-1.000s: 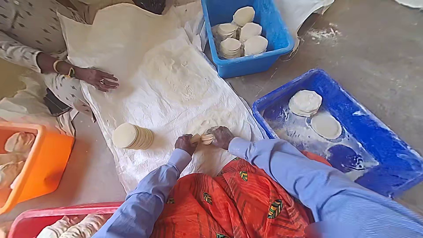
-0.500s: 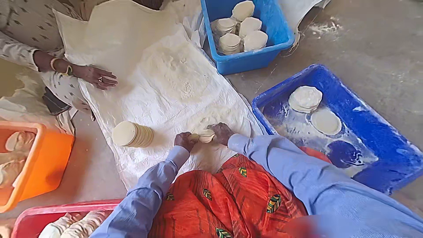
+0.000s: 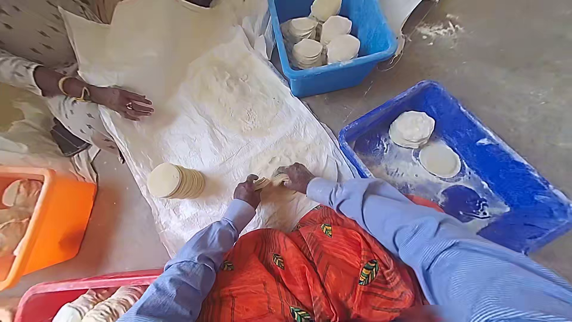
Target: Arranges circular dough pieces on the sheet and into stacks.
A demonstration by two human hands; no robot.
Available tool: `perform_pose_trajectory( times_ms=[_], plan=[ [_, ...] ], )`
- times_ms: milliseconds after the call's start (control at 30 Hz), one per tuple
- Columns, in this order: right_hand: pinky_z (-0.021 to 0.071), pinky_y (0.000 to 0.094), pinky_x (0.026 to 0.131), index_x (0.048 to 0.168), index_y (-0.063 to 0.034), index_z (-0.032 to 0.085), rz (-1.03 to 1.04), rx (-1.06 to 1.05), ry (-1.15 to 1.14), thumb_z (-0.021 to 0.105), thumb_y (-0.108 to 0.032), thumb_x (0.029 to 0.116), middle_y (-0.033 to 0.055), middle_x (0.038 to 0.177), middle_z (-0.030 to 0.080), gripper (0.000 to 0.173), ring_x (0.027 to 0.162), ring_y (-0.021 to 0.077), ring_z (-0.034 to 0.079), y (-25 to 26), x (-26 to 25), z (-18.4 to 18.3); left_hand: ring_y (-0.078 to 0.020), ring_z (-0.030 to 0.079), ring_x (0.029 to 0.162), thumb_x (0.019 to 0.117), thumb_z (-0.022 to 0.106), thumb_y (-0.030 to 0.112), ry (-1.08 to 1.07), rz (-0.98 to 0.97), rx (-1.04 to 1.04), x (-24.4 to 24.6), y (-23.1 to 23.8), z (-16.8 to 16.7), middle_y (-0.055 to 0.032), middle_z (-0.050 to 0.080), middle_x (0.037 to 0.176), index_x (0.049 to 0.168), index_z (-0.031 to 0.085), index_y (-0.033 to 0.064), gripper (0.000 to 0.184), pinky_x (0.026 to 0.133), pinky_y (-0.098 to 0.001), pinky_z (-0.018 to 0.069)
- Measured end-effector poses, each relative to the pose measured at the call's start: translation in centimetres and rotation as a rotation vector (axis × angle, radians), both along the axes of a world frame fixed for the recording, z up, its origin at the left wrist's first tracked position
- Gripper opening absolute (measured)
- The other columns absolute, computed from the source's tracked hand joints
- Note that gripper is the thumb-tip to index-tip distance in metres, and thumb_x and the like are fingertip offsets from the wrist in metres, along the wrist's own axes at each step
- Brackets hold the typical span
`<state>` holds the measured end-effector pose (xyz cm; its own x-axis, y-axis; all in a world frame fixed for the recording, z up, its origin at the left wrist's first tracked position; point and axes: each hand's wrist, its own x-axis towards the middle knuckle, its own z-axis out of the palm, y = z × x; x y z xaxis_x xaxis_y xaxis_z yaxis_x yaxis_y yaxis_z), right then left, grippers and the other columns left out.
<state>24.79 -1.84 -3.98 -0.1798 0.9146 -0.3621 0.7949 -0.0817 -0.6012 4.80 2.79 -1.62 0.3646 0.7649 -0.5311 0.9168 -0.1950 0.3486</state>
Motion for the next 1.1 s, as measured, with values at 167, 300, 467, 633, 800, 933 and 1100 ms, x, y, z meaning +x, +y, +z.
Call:
perform_pose_trajectory(
  times_ms=[167, 300, 467, 633, 800, 933, 1100],
  plan=[
    [0.0523, 0.0576, 0.093, 0.124, -0.0060, 0.070, -0.020, 0.201, 0.172, 0.074, -0.003, 0.0867, 0.0186, 0.111, 0.075, 0.037, 0.103, 0.0375, 0.071, -0.8, 0.9, 0.4, -0.0399, 0.069, 0.110, 0.0960, 0.066, 0.006, -0.298, 0.031, 0.146, -1.6, -0.6, 0.1, -0.0249, 0.072, 0.113, 0.118, 0.071, -0.0035, 0.025, 0.102, -0.0572, 0.0498],
    [0.0482, 0.0600, 0.101, 0.130, -0.0039, 0.067, -0.027, 0.047, 0.013, 0.071, -0.007, 0.0899, 0.0238, 0.118, 0.071, 0.041, 0.114, 0.0427, 0.066, -0.2, -0.6, -0.2, -0.0385, 0.062, 0.122, 0.0946, 0.074, 0.021, -0.074, 0.059, -0.039, 0.1, 0.9, 0.2, -0.0252, 0.068, 0.121, 0.120, 0.069, -0.0022, 0.034, 0.110, -0.0546, 0.0430],
    [0.0526, 0.0575, 0.094, 0.124, -0.0064, 0.068, -0.016, 0.104, 0.078, 0.079, -0.014, 0.0866, 0.0190, 0.111, 0.073, 0.040, 0.105, 0.0374, 0.070, -0.7, 0.5, 0.2, -0.0402, 0.069, 0.106, 0.0884, 0.079, 0.010, -0.276, 0.034, 0.130, -1.4, -0.7, 0.0, -0.0255, 0.072, 0.110, 0.116, 0.070, -0.0042, 0.033, 0.099, -0.0573, 0.0509],
    [0.0477, 0.0582, 0.099, 0.123, -0.0003, 0.069, 0.007, 0.106, 0.079, 0.072, -0.003, 0.0893, 0.0237, 0.116, 0.071, 0.034, 0.111, 0.0417, 0.067, -0.6, -0.1, 1.0, -0.0406, 0.066, 0.113, 0.0919, 0.077, 0.016, -0.136, 0.078, 0.081, -0.3, 0.0, 0.7, -0.0266, 0.070, 0.115, 0.118, 0.069, -0.0050, 0.035, 0.104, -0.0567, 0.0475],
    [0.0487, 0.0608, 0.098, 0.125, -0.0006, 0.068, 0.013, 0.041, -0.017, 0.072, -0.002, 0.0865, 0.0245, 0.117, 0.070, 0.039, 0.113, 0.0429, 0.066, -0.6, -0.4, 0.2, -0.0404, 0.066, 0.114, 0.0900, 0.078, 0.018, -0.180, 0.056, 0.078, -0.9, -0.2, -0.5, -0.0259, 0.070, 0.116, 0.118, 0.070, -0.0034, 0.036, 0.104, -0.0567, 0.0479],
    [0.0486, 0.0597, 0.101, 0.128, -0.0025, 0.068, 0.025, 0.116, 0.043, 0.073, 0.001, 0.0844, 0.0232, 0.122, 0.069, 0.044, 0.115, 0.0416, 0.066, -1.2, -0.1, 0.5, -0.0414, 0.067, 0.110, 0.0896, 0.077, 0.013, -0.243, 0.039, 0.155, -1.2, -0.8, -0.4, -0.0273, 0.070, 0.113, 0.112, 0.071, -0.0072, 0.031, 0.102, -0.0558, 0.0493],
    [0.0485, 0.0604, 0.100, 0.128, -0.0038, 0.068, 0.001, 0.054, 0.014, 0.073, -0.014, 0.0918, 0.0225, 0.121, 0.070, 0.038, 0.115, 0.0413, 0.066, -0.2, 0.0, -0.2, -0.0383, 0.066, 0.115, 0.0899, 0.079, 0.021, -0.134, 0.064, 0.036, -0.6, 0.3, -0.5, -0.0247, 0.070, 0.115, 0.116, 0.070, -0.0031, 0.036, 0.105, -0.0545, 0.0473]
  ],
)
